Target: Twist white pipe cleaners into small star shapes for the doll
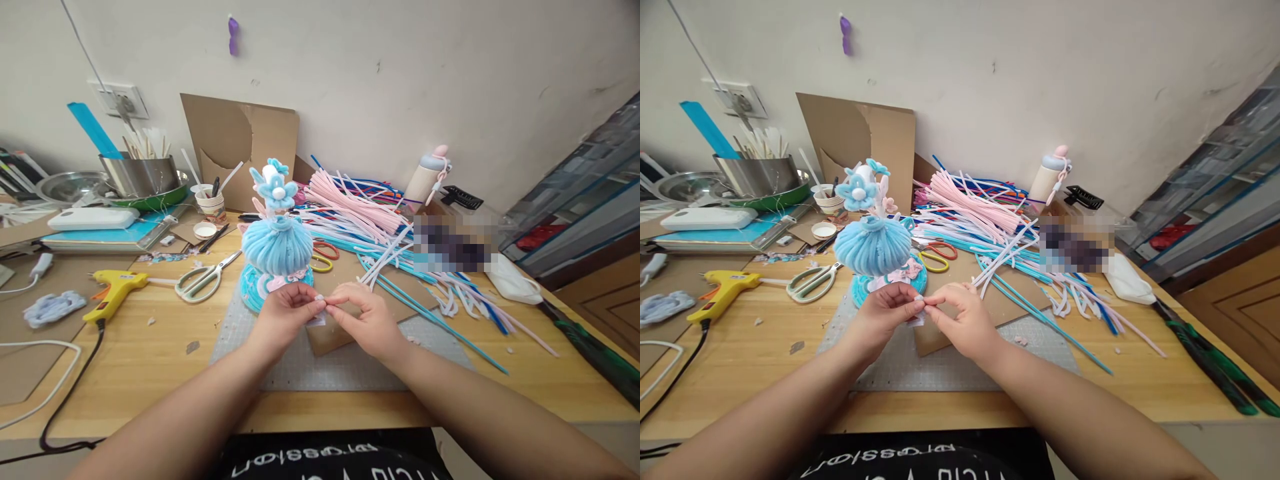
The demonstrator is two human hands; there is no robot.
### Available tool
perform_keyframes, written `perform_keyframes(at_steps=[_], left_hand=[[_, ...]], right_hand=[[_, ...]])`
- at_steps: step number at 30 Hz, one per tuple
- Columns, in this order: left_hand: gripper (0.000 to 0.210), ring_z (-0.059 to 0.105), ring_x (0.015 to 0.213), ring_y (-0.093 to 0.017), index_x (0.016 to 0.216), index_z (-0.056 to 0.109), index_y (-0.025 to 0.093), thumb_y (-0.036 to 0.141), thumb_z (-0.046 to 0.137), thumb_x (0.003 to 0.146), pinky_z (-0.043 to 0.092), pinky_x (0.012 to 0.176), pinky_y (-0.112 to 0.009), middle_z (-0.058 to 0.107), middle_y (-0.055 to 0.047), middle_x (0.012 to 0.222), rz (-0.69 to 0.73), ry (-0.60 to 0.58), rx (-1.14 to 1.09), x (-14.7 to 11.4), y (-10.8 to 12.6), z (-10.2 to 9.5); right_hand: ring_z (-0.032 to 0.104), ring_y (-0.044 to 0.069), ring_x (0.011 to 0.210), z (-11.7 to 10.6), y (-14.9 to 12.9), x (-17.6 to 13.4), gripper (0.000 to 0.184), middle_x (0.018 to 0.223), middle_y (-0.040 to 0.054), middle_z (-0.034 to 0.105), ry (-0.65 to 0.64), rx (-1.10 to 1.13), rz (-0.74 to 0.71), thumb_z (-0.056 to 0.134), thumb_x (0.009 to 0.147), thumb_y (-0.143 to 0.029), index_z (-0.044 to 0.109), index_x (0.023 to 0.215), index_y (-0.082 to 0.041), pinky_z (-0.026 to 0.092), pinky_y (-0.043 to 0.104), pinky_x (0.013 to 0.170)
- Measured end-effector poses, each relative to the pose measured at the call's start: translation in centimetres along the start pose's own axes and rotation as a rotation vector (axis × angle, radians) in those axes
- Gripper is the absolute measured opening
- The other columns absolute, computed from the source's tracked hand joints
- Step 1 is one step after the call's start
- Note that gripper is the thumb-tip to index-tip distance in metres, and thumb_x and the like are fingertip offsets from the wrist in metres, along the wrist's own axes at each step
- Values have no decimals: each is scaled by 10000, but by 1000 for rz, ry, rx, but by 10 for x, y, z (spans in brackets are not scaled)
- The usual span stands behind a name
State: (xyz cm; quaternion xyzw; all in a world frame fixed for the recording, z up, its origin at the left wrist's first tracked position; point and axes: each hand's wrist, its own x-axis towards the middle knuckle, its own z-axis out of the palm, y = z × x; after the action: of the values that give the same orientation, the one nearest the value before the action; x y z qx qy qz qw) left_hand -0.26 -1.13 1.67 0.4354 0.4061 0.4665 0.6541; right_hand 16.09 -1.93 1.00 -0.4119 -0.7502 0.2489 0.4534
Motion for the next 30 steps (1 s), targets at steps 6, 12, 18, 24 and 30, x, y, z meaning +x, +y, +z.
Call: perform_keyframes(at_steps=[6,12,18,24,30], left_hand=[[244,533,569,-84,667,639,136,303,797,587,400,551,-206,624,7,621,66,10,86,1,-3,-2],[226,555,559,-93,678,639,138,292,788,606,427,574,-225,640,6,617,63,-19,57,1,-3,-1],[259,617,672,-145,890,685,155,320,723,693,484,655,-273,687,-37,747,141,5,154,0,-7,-1],[229,621,781,-190,954,716,201,314,636,771,478,718,-307,696,-75,912,343,43,501,-4,-9,-4],[251,592,649,-146,863,668,161,368,686,723,454,631,-273,674,-39,729,128,-22,241,0,-9,-1]], right_hand=[[575,152,698,2,3,3,86,734,12,640,-85,311,273,641,747,-271,629,753,-186,441,289,673],[415,84,485,2,2,2,242,588,-32,548,-196,485,593,674,711,-406,632,734,-169,296,225,468],[552,124,652,2,0,4,232,692,7,636,-116,670,631,720,673,-383,647,673,-163,411,247,634],[557,129,629,1,1,4,260,666,7,632,-88,689,685,749,627,-402,646,648,-164,426,252,623],[497,104,549,0,-2,6,240,613,-18,598,-126,605,644,721,651,-394,625,632,-174,367,239,548]])
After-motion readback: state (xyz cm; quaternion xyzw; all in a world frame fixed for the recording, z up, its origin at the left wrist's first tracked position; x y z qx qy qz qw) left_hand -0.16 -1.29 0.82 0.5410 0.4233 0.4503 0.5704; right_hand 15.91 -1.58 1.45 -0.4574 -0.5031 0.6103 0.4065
